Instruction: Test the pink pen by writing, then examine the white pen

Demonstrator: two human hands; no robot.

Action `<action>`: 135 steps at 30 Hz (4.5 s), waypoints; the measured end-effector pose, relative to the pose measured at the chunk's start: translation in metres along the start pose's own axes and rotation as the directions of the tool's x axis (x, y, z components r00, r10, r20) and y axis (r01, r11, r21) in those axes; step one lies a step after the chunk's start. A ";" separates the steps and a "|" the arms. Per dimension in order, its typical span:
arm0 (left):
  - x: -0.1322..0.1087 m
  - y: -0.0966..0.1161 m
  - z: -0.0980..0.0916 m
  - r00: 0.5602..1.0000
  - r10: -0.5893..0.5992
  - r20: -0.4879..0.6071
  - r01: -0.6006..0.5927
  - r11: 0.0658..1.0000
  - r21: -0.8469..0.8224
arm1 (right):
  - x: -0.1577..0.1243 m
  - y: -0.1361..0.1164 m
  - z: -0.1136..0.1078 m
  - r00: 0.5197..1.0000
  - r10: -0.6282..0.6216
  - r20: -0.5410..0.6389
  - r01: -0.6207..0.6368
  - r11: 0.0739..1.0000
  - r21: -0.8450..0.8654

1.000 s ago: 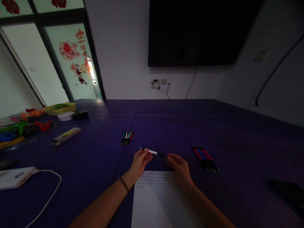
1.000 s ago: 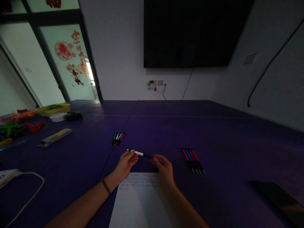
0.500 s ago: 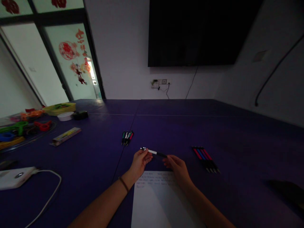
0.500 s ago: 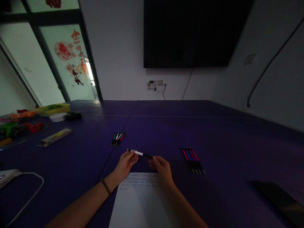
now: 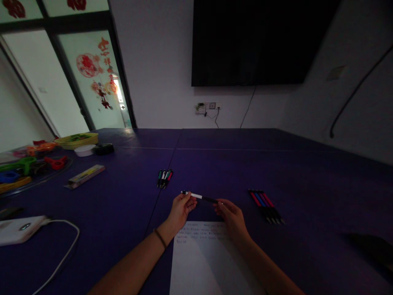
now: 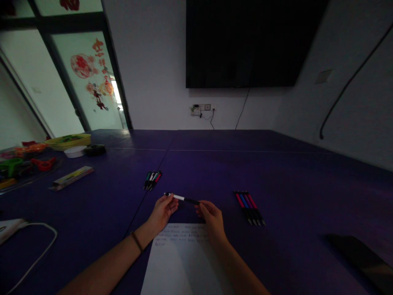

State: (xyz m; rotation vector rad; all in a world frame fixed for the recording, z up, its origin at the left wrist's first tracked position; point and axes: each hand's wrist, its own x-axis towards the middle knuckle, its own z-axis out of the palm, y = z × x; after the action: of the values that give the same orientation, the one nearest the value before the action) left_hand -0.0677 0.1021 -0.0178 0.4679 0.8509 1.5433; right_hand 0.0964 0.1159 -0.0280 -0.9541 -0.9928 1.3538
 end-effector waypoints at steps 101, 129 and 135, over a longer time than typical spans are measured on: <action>0.016 -0.015 0.022 0.976 0.151 0.159 -0.197 0.288 0.937 | -0.009 -0.013 -0.013 0.939 -0.020 -0.344 0.096 0.974 0.206; 0.009 -0.022 0.020 0.917 0.228 0.327 -0.350 0.067 0.935 | -0.015 -0.007 -0.010 0.941 -0.002 -0.339 0.072 0.978 0.194; 0.008 -0.022 0.019 0.892 0.214 0.398 -0.406 -0.004 0.914 | -0.012 -0.006 -0.013 0.945 -0.021 -0.326 0.094 0.973 0.210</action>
State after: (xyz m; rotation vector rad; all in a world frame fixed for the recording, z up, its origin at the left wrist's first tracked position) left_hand -0.0409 0.1139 -0.0235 1.9413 1.7621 0.9714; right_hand 0.1109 0.1043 -0.0269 -0.9308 -0.6014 1.1841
